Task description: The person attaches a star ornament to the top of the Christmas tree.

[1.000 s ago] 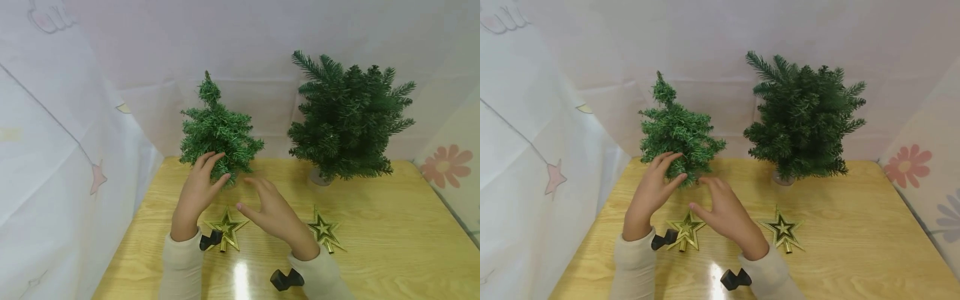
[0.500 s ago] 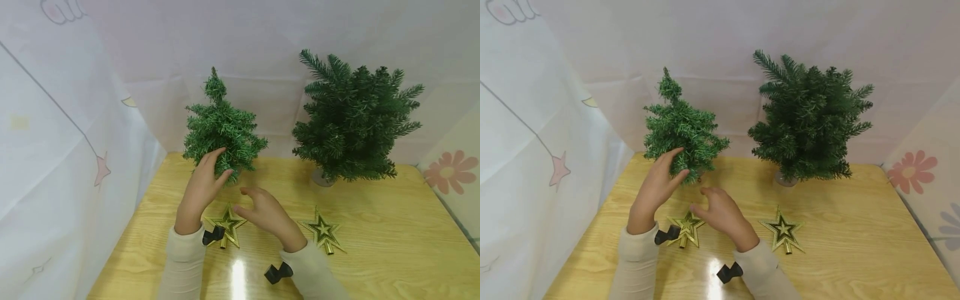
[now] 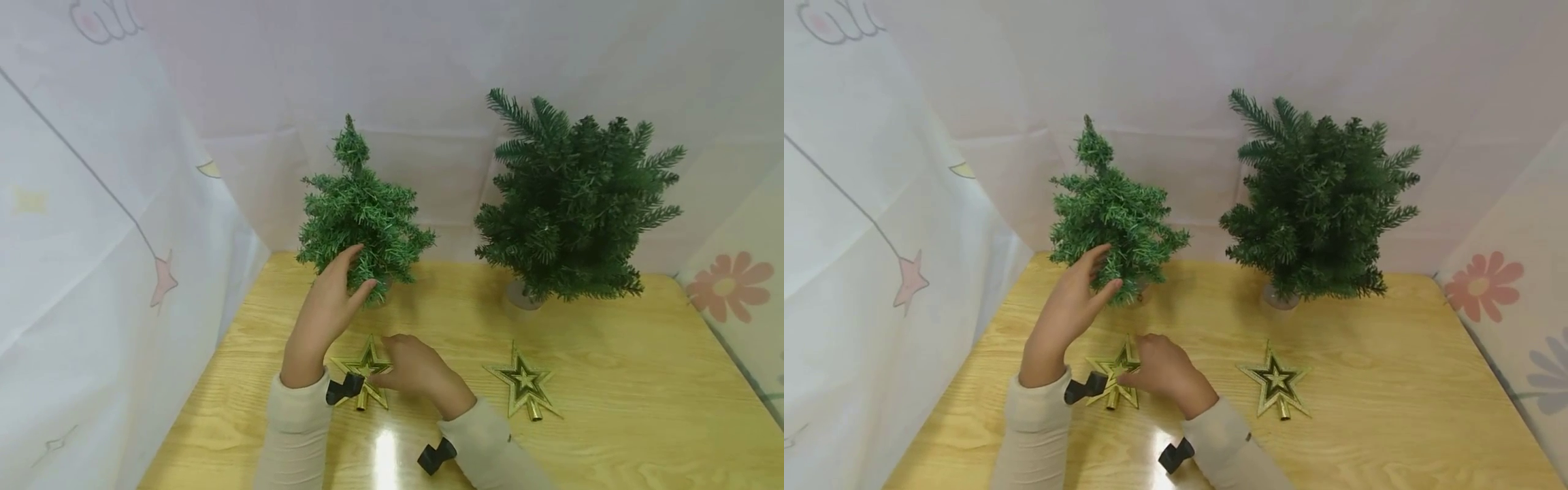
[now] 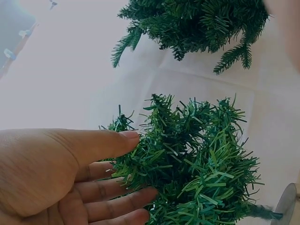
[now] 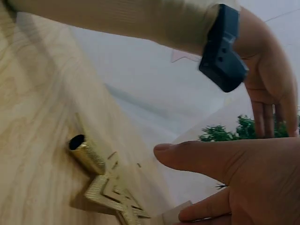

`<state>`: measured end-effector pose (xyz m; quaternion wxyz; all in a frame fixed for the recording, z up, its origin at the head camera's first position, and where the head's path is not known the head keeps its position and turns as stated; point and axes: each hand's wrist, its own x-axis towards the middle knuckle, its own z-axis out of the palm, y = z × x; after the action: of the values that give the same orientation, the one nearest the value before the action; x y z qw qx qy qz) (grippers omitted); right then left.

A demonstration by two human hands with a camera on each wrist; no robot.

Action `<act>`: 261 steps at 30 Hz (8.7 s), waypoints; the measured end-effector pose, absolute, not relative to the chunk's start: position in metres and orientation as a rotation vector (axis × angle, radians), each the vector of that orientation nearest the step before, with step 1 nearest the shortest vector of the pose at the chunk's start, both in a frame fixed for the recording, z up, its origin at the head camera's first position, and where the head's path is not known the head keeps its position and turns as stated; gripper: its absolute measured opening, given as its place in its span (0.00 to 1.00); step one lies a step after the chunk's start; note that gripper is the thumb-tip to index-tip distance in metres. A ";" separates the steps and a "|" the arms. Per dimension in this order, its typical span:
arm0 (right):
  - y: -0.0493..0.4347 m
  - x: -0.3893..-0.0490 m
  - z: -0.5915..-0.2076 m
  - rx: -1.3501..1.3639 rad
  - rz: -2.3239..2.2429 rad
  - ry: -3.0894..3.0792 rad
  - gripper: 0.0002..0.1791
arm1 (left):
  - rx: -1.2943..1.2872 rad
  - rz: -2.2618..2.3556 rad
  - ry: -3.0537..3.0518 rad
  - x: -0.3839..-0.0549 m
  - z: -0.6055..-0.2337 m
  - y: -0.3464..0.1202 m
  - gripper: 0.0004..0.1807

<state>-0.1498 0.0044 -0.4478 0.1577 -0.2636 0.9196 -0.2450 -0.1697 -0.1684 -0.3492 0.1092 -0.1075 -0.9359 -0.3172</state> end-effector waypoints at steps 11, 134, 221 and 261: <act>-0.003 -0.143 -0.462 -0.806 -0.469 2.692 0.49 | -0.314 -0.953 -2.753 -0.170 -0.349 -0.166 0.37; 0.017 -0.156 -0.459 -0.960 -0.521 2.992 0.21 | -0.293 -0.952 -2.814 -0.168 -0.347 -0.173 0.31; 0.038 -0.162 -0.426 -0.982 -1.169 2.753 0.13 | -0.327 -0.877 -2.794 -0.168 -0.349 -0.172 0.27; 0.057 -0.160 -0.405 -0.956 -1.677 3.004 0.11 | -0.302 -0.888 -2.806 -0.167 -0.347 -0.168 0.28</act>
<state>-0.1603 0.0566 -0.4046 -0.2127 -0.2616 0.8221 -0.4588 -0.1671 -0.1683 -0.3468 0.0914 -0.1016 -0.9445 -0.2988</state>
